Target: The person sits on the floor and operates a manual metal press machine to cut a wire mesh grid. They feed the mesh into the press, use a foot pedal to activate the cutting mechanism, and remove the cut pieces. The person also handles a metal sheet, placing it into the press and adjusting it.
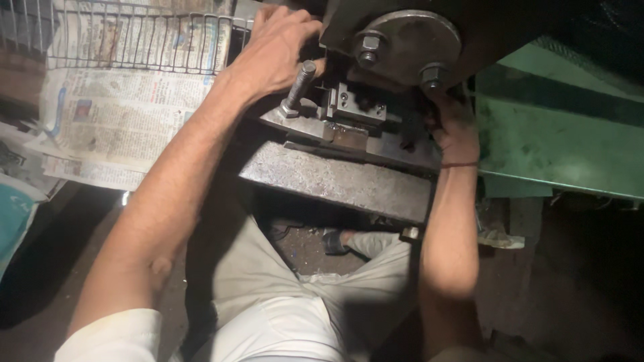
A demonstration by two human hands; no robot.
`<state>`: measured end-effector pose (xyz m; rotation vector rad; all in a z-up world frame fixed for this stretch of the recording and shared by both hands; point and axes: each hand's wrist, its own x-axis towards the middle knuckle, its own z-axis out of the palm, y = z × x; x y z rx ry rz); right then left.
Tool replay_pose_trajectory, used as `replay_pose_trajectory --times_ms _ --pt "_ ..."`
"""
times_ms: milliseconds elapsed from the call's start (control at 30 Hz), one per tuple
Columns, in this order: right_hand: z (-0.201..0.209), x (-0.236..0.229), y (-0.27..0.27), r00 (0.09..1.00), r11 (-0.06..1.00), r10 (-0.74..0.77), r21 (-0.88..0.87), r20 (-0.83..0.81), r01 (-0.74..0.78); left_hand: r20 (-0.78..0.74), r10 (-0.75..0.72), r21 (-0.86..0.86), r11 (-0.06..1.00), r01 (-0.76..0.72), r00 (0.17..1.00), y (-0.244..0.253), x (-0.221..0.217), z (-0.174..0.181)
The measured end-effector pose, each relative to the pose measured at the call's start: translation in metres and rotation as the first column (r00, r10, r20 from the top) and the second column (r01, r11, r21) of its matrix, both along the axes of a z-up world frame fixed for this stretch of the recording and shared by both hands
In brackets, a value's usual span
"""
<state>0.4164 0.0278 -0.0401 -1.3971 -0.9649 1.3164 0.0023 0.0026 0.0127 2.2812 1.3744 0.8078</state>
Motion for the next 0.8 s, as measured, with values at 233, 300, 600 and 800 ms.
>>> replay_pose_trajectory --times_ms 233,300,600,800 --pt "-0.01 0.005 -0.004 0.994 0.994 0.085 0.058 0.065 -0.089 0.088 -0.08 0.241 0.969 0.056 0.993 0.024 0.005 -0.029" --pt "-0.006 0.002 -0.009 0.971 0.983 0.11 0.124 0.213 -0.138 0.096 -0.065 0.204 0.978 0.044 0.993 0.022 0.007 -0.025" --pt "-0.023 0.005 0.018 0.958 0.999 0.03 -0.019 0.284 -0.026 0.066 -0.021 0.213 0.977 0.007 0.998 0.003 -0.007 -0.009" --pt "-0.023 -0.005 0.014 0.98 0.998 0.028 -0.061 0.196 -0.017 0.126 -0.021 0.168 0.986 0.0 0.992 0.005 -0.003 -0.024"
